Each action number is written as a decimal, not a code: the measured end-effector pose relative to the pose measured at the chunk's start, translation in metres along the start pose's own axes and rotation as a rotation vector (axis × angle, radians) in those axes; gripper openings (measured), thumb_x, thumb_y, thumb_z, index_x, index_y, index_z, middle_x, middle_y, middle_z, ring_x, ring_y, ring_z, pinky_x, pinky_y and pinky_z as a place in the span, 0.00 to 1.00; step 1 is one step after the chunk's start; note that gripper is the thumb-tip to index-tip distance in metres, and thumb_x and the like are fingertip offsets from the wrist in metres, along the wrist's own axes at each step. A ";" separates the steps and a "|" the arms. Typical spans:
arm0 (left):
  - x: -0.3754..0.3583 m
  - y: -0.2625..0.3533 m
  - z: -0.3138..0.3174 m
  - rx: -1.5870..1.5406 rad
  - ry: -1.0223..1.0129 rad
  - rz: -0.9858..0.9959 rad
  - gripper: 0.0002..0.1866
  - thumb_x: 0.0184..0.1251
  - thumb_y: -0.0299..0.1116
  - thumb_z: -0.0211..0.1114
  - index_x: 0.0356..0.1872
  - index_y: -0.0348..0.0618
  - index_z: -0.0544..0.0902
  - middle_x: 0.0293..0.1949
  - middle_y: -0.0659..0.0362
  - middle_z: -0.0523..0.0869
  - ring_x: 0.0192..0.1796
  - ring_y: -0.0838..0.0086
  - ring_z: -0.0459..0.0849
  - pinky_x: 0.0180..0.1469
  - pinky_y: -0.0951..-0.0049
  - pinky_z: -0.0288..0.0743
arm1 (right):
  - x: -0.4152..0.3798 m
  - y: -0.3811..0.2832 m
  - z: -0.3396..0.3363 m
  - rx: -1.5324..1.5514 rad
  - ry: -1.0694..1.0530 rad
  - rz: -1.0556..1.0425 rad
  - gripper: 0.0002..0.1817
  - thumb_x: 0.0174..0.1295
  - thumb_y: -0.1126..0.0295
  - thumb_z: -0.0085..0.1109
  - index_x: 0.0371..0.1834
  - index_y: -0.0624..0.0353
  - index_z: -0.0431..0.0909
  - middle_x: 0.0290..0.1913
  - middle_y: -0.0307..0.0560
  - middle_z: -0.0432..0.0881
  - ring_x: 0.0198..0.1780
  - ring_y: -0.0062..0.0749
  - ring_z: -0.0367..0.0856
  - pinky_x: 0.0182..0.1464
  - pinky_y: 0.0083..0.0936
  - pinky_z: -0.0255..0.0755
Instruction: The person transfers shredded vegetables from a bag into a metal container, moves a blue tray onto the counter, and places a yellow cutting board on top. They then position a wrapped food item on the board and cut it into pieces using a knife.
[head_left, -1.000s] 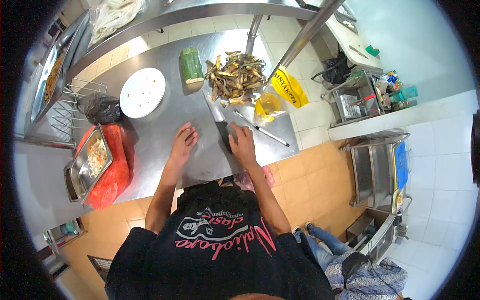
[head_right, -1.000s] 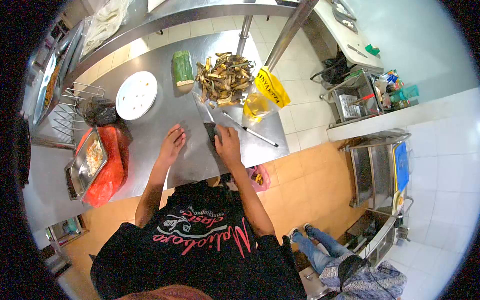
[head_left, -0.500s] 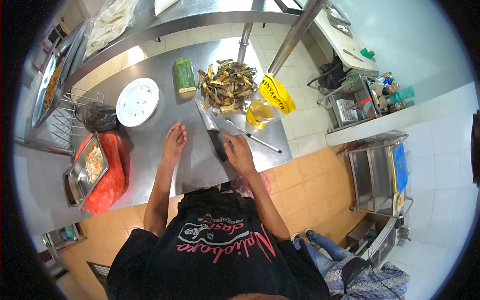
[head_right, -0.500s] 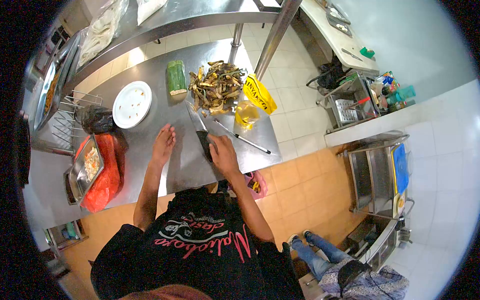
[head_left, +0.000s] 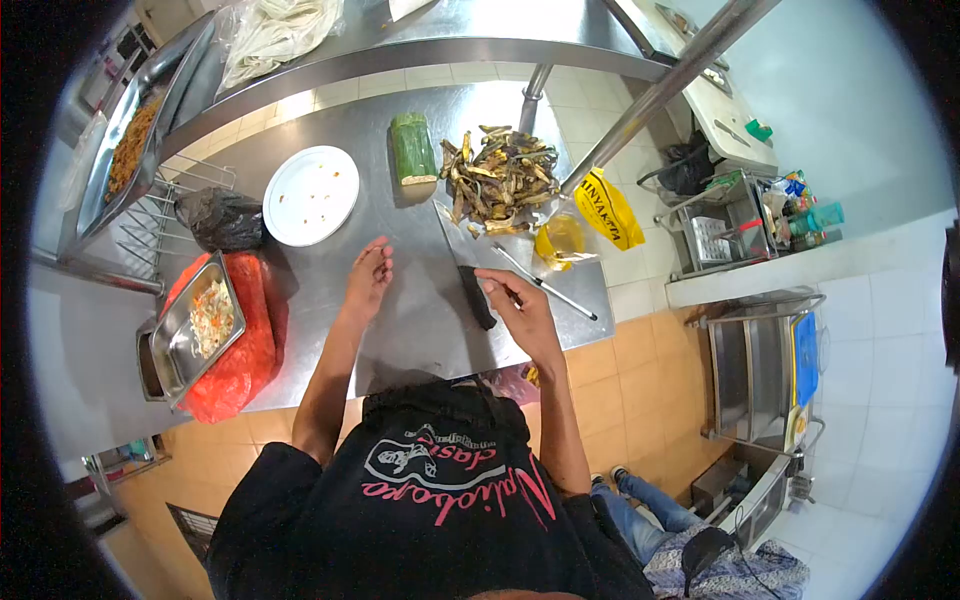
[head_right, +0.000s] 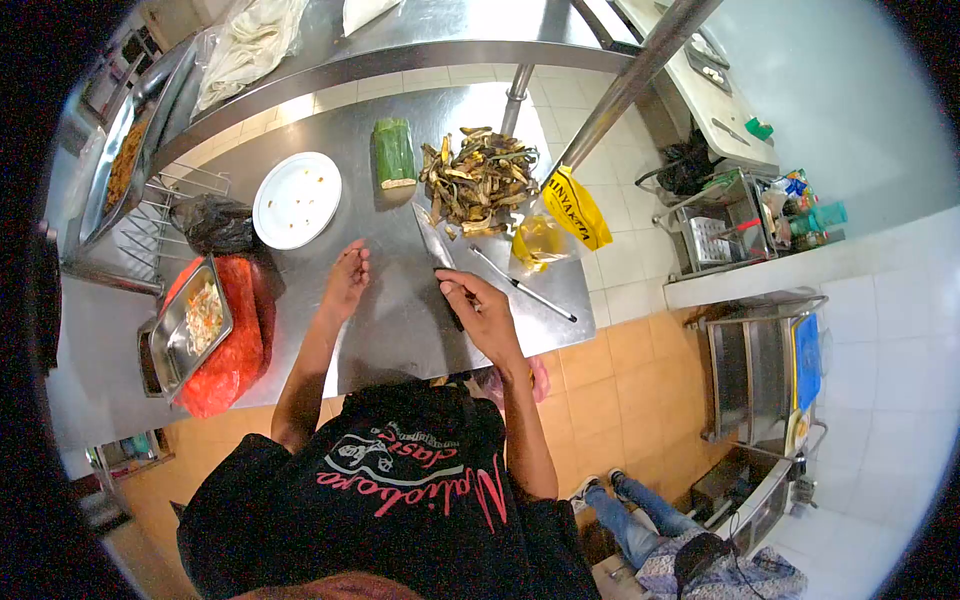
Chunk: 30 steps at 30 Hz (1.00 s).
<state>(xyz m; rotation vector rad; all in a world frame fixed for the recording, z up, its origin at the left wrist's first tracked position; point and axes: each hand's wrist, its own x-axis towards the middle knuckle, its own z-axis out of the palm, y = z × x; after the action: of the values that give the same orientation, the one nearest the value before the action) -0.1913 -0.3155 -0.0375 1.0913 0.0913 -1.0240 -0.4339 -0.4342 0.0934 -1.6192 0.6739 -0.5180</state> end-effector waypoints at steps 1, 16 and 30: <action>0.001 0.002 -0.001 -0.003 -0.002 0.004 0.13 0.72 0.33 0.54 0.54 0.49 0.76 0.38 0.68 0.81 0.33 0.85 0.76 0.35 0.83 0.70 | 0.002 -0.001 0.001 -0.021 -0.006 -0.027 0.13 0.67 0.66 0.57 0.50 0.60 0.80 0.32 0.36 0.79 0.32 0.16 0.69 0.34 0.15 0.65; -0.008 -0.003 0.000 -0.044 -0.021 -0.039 0.12 0.73 0.34 0.54 0.55 0.50 0.76 0.36 0.69 0.80 0.30 0.86 0.73 0.32 0.84 0.67 | -0.003 0.004 -0.013 0.142 -0.117 0.114 0.13 0.68 0.65 0.56 0.50 0.60 0.80 0.29 0.30 0.73 0.30 0.13 0.66 0.32 0.14 0.61; -0.013 -0.013 0.012 -0.074 -0.054 0.064 0.21 0.71 0.23 0.50 0.64 0.38 0.66 0.59 0.53 0.74 0.57 0.70 0.76 0.59 0.74 0.72 | 0.001 0.048 -0.012 -0.053 -0.147 0.083 0.14 0.67 0.63 0.57 0.48 0.59 0.81 0.27 0.36 0.76 0.29 0.18 0.69 0.32 0.18 0.65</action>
<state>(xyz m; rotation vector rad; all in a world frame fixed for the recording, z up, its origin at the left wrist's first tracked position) -0.2125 -0.3172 -0.0340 0.9935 0.0504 -0.9847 -0.4478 -0.4473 0.0477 -1.6532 0.6463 -0.3195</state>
